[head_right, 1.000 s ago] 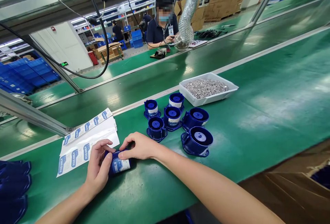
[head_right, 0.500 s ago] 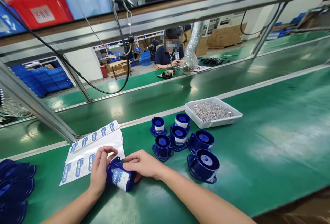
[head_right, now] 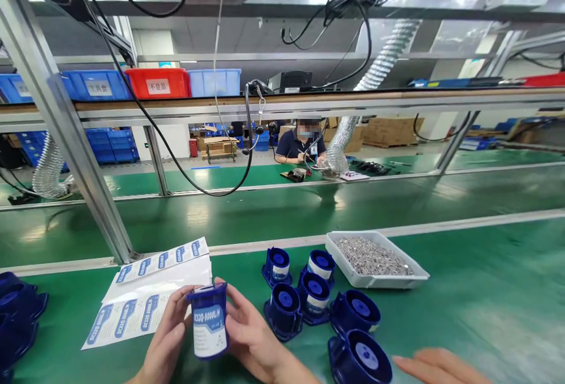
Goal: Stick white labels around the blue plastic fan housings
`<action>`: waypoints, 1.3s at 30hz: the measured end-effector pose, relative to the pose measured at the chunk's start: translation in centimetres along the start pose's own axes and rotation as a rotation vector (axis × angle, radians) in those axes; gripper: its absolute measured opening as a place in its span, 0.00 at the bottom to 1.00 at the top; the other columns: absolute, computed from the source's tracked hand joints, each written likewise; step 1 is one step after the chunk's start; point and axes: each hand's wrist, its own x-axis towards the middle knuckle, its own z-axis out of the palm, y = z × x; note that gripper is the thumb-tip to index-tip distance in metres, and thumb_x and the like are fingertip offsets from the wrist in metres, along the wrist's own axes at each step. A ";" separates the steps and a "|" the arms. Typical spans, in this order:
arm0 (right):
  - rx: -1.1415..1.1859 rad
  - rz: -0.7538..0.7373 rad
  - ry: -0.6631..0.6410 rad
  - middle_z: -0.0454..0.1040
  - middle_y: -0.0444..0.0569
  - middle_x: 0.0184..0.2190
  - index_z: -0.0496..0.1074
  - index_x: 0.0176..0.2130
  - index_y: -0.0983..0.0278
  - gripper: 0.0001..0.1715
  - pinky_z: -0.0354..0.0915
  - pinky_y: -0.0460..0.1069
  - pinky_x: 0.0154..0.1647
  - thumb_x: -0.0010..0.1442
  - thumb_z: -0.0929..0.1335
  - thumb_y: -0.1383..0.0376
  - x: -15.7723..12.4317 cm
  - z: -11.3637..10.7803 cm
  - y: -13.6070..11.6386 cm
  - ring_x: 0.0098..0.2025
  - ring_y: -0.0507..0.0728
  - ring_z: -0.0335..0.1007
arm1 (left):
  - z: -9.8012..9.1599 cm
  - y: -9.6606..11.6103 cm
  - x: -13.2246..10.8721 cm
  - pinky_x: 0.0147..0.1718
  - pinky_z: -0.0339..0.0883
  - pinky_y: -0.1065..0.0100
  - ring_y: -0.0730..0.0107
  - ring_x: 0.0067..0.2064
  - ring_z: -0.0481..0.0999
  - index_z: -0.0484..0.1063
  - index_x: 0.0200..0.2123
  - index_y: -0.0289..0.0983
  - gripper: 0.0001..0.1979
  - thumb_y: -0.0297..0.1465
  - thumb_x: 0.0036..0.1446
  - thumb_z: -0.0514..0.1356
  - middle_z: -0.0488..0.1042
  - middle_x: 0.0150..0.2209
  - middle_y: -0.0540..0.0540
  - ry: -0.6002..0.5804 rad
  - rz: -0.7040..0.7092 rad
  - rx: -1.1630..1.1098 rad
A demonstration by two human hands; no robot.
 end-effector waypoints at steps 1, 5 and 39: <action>-0.011 -0.012 -0.017 0.79 0.49 0.58 0.73 0.65 0.47 0.43 0.72 0.51 0.55 0.54 0.83 0.56 -0.1 0.0 0.1 0.52 0.57 0.80 | -0.2 -0.5 -0.3 0.64 0.66 0.48 0.40 0.72 0.63 0.71 0.64 0.47 0.28 0.48 0.64 0.65 0.69 0.69 0.41 -0.058 -0.017 -0.019; -0.049 -0.008 -0.048 0.77 0.52 0.62 0.70 0.67 0.49 0.46 0.68 0.55 0.63 0.54 0.83 0.56 0.0 0.0 0.6 0.60 0.61 0.77 | -0.6 -0.3 -0.4 0.62 0.68 0.48 0.41 0.67 0.71 0.72 0.63 0.46 0.25 0.46 0.66 0.63 0.73 0.66 0.39 -0.162 -0.018 0.035; -0.388 -0.117 0.275 0.83 0.61 0.55 0.49 0.77 0.69 0.70 0.75 0.60 0.61 0.54 0.83 0.50 0.3 0.8 3.7 0.54 0.65 0.82 | 1.4 1.9 0.6 0.55 0.71 0.54 0.48 0.53 0.80 0.62 0.64 0.36 0.48 0.59 0.51 0.71 0.81 0.49 0.33 0.044 -0.236 0.223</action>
